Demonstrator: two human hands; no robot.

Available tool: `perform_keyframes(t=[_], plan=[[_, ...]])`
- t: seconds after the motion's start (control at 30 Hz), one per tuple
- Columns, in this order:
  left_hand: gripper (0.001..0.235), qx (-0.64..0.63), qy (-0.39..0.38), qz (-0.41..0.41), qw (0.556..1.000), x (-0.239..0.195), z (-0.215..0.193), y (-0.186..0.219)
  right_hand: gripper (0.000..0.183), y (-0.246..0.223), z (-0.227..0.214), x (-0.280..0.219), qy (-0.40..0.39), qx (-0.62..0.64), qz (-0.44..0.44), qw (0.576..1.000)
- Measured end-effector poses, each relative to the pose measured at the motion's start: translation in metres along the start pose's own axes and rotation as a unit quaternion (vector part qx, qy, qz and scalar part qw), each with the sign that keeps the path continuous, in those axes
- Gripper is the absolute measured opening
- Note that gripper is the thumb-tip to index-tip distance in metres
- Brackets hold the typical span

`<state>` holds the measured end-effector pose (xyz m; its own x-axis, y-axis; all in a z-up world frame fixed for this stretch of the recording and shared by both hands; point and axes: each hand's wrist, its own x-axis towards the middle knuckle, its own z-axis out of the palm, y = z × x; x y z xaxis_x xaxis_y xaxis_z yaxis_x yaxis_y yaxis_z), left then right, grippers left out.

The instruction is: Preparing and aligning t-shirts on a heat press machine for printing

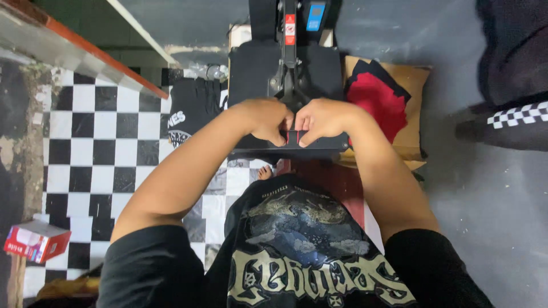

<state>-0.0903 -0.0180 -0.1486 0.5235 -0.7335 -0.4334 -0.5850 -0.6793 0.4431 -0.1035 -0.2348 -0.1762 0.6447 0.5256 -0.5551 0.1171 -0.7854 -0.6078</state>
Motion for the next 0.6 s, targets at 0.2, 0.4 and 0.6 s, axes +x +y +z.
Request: perform_keyframes(t=[0.2,0.4,0.6], plan=[[0.035,-0.128,0.136,0.047,0.981,-0.041,-0.08,0.003,0.042,-0.043,-0.065,-0.055,0.164,0.029,-0.102,0.981],[0.032,-0.2,0.43,0.193,0.859,-0.022,-0.112,-0.027,0.034,-0.032,-0.105,-0.033,0.394,0.167,-0.243,0.871],[0.024,-0.266,0.546,0.202,0.768,0.033,-0.131,-0.054,0.027,-0.033,-0.14,0.002,0.539,0.13,-0.298,0.777]])
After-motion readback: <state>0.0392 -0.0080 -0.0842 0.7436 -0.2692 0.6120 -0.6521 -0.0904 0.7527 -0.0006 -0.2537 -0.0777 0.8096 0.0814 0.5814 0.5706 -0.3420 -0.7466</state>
